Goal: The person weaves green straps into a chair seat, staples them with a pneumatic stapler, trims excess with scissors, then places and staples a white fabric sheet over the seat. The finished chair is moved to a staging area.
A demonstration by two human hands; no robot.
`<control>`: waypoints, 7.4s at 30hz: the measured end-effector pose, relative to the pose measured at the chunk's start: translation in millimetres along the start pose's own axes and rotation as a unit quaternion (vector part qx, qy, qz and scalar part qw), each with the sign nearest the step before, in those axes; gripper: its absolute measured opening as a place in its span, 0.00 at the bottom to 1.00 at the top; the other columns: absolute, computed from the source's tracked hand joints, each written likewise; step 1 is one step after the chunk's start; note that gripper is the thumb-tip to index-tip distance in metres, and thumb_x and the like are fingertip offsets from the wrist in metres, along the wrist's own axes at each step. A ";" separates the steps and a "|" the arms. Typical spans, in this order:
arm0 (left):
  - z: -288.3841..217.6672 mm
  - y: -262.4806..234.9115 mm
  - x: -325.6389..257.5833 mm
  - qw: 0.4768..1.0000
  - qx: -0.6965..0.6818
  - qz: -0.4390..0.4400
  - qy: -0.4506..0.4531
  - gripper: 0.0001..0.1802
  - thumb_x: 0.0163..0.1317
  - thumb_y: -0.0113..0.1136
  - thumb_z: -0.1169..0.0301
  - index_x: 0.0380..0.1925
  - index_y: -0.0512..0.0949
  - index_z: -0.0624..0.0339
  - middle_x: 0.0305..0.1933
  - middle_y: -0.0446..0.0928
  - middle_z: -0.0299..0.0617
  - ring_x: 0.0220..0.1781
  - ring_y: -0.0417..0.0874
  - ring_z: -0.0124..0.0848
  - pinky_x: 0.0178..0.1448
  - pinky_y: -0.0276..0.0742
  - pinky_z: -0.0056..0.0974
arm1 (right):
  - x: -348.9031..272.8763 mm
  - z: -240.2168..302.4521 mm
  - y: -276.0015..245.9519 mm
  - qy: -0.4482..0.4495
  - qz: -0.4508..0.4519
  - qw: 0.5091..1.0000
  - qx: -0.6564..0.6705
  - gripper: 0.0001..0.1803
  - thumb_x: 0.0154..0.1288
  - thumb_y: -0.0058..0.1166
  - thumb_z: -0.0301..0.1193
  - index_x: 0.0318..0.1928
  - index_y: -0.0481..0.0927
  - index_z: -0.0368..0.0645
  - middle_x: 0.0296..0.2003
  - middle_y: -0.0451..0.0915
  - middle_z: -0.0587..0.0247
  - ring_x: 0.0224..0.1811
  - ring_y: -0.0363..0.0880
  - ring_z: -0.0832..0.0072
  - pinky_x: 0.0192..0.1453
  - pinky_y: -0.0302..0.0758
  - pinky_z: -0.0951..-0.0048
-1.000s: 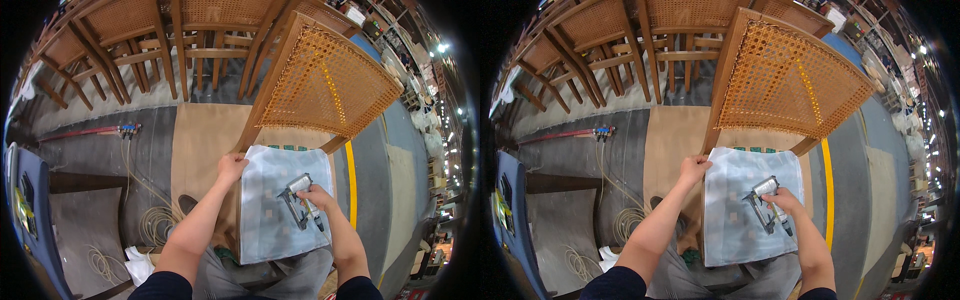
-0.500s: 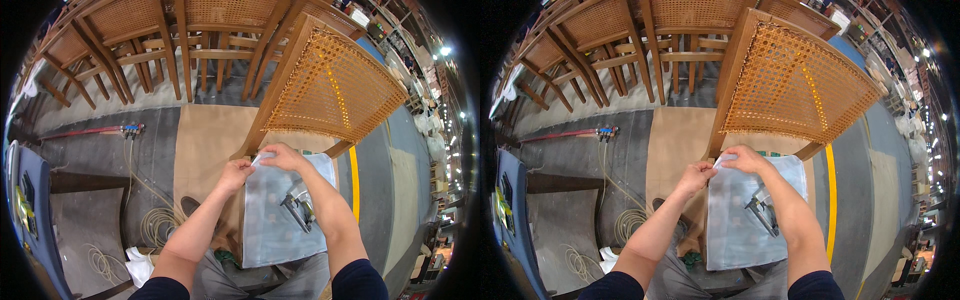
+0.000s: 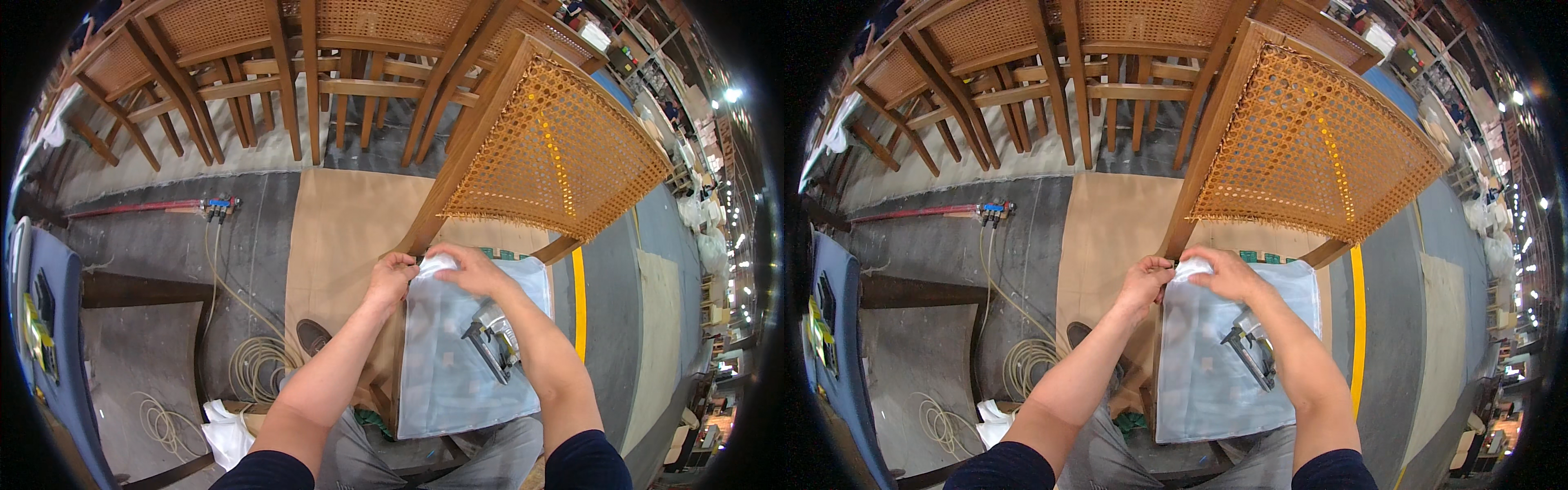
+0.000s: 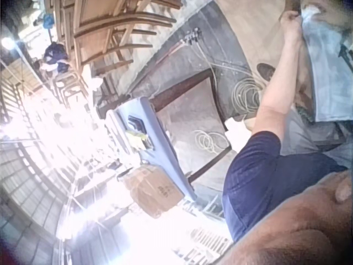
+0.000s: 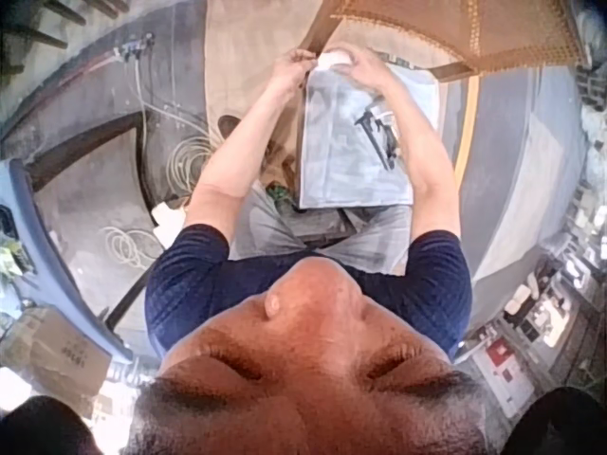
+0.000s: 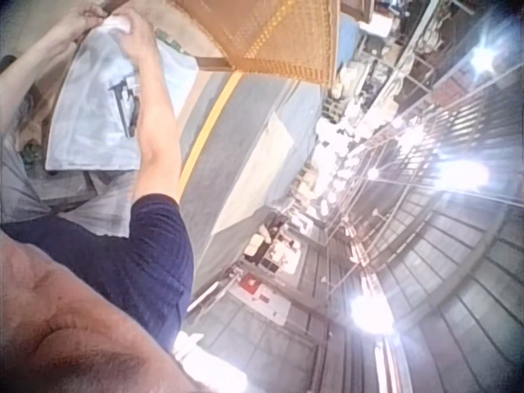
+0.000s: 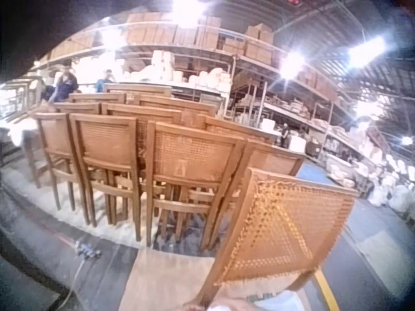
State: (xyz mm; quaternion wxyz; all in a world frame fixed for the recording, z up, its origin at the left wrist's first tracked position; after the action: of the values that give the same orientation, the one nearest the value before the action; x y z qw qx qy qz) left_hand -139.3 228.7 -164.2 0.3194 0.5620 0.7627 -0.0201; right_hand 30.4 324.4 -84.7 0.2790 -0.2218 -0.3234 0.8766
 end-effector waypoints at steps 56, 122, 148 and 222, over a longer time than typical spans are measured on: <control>21.2 -5.4 14.1 0.982 0.167 -0.044 -0.078 0.22 0.66 0.72 0.58 0.53 0.77 0.56 0.45 0.82 0.37 0.40 0.83 0.29 0.40 0.77 0.37 | -211.9 -88.3 0.7 0.271 -0.118 0.955 0.014 0.30 0.52 0.84 0.41 0.50 0.86 0.37 0.39 0.86 0.59 0.41 0.83 0.67 0.49 0.80 0.64; 54.4 -27.5 -48.0 0.971 -0.044 0.161 -0.168 0.63 0.67 0.74 0.72 0.88 0.37 0.36 0.80 0.68 0.44 0.76 0.75 0.40 0.68 0.80 0.48 | -102.8 20.7 -11.7 0.047 -0.058 0.996 -0.059 0.37 0.58 0.75 0.35 0.70 0.78 0.55 0.52 0.89 0.52 0.52 0.88 0.51 0.57 0.84 0.54; -11.4 -14.7 -70.3 0.755 0.648 0.059 0.080 0.45 0.73 0.60 0.50 0.82 0.58 0.63 0.53 0.86 0.66 0.57 0.88 0.60 0.61 0.83 0.57 | -104.5 -80.2 -68.4 0.365 -0.259 0.860 0.245 0.13 0.76 0.66 0.36 0.52 0.80 0.43 0.32 0.80 0.64 0.20 0.79 0.74 0.20 0.73 0.71; 51.3 -17.2 -315.0 0.805 0.498 -0.120 0.299 0.30 0.64 0.69 0.73 0.68 0.76 0.62 0.68 0.75 0.61 0.71 0.76 0.57 0.75 0.72 0.51 | -754.1 -88.7 162.5 0.392 -0.459 0.432 0.671 0.24 0.76 0.61 0.55 0.51 0.81 0.47 0.32 0.83 0.56 0.30 0.83 0.61 0.36 0.83 0.58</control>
State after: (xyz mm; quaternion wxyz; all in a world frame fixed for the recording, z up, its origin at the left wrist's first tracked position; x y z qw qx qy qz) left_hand -78.7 -63.6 -50.0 -0.2531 0.5262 0.7669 -0.2665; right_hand 587.3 -216.6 -101.3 0.7980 -0.1036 0.4556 0.3806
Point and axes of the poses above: each hand's wrist, its own x-axis towards the middle knuckle, its own y-axis out of the palm, z = x × y, the point moved 2 cm from there along x, towards the middle knuckle
